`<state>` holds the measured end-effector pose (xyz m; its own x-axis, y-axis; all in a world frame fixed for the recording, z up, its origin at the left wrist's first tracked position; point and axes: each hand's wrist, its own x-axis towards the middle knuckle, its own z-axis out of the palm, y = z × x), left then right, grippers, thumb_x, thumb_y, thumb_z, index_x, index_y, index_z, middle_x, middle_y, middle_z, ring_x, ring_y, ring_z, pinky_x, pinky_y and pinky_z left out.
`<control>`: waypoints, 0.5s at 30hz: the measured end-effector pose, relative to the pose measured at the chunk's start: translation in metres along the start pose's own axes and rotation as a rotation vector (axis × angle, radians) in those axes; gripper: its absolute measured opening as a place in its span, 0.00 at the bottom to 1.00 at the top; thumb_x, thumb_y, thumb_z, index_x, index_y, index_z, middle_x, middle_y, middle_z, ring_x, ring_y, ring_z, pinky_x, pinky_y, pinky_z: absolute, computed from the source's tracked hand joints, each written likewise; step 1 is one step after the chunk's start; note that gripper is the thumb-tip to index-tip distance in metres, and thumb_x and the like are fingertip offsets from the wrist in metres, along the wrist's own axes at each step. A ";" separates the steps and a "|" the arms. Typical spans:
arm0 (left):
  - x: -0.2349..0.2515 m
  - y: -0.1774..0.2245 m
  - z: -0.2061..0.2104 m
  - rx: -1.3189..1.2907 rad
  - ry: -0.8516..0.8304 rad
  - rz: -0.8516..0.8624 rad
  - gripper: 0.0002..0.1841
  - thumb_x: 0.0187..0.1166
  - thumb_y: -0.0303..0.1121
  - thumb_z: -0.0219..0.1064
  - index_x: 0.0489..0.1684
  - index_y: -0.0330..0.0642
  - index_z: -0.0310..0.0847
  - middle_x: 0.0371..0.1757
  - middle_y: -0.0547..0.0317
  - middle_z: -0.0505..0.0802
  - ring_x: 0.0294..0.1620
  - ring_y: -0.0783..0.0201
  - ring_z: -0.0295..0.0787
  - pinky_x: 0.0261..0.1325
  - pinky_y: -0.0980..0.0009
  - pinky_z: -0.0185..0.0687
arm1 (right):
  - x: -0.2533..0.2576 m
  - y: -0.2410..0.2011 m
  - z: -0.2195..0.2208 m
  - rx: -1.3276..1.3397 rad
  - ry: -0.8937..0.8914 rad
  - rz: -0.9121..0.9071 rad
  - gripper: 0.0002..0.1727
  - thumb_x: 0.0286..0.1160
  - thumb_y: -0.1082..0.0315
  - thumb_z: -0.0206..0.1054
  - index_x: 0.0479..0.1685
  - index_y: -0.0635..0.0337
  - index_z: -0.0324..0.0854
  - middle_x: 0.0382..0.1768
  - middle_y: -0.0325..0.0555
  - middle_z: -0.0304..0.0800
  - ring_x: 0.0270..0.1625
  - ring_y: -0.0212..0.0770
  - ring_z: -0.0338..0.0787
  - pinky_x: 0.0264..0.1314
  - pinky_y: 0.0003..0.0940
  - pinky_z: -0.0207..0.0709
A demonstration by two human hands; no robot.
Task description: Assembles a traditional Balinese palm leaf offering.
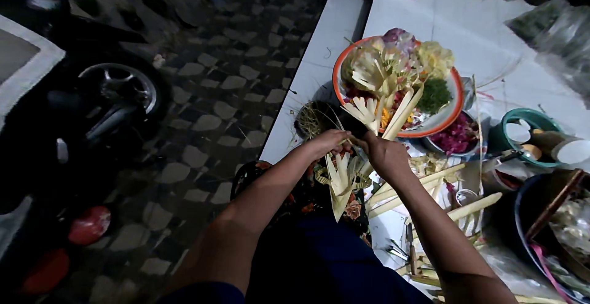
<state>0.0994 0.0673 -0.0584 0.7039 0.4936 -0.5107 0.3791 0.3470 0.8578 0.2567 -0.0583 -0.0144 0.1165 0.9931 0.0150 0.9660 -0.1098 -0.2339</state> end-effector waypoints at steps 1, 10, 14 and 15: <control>0.000 0.000 0.000 -0.008 -0.010 0.013 0.21 0.95 0.47 0.46 0.65 0.43 0.79 0.30 0.65 0.86 0.17 0.78 0.65 0.22 0.81 0.61 | -0.003 -0.003 -0.002 0.003 -0.008 0.024 0.19 0.91 0.53 0.56 0.51 0.60 0.82 0.29 0.58 0.89 0.33 0.65 0.92 0.31 0.64 0.81; 0.000 0.001 -0.004 -0.036 -0.035 0.049 0.19 0.95 0.42 0.47 0.57 0.42 0.84 0.29 0.65 0.82 0.20 0.76 0.70 0.25 0.80 0.67 | -0.022 -0.027 0.017 0.253 0.178 0.023 0.09 0.83 0.62 0.67 0.46 0.56 0.88 0.32 0.50 0.93 0.33 0.57 0.94 0.32 0.61 0.83; 0.001 0.000 -0.006 -0.072 -0.026 0.004 0.19 0.94 0.43 0.49 0.59 0.42 0.84 0.34 0.62 0.88 0.24 0.74 0.77 0.29 0.78 0.74 | -0.030 -0.036 0.045 0.199 0.228 -0.025 0.08 0.81 0.63 0.67 0.44 0.54 0.90 0.28 0.50 0.93 0.28 0.56 0.93 0.26 0.57 0.82; 0.000 0.002 -0.005 -0.079 -0.036 0.002 0.19 0.94 0.42 0.48 0.60 0.41 0.82 0.34 0.62 0.87 0.24 0.73 0.78 0.30 0.78 0.76 | -0.030 -0.037 0.050 0.182 0.238 -0.028 0.07 0.81 0.64 0.67 0.43 0.54 0.90 0.28 0.50 0.93 0.28 0.55 0.93 0.26 0.56 0.82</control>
<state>0.0972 0.0722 -0.0574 0.7261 0.4663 -0.5054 0.3301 0.4084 0.8510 0.2064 -0.0824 -0.0547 0.1617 0.9556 0.2464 0.9149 -0.0516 -0.4003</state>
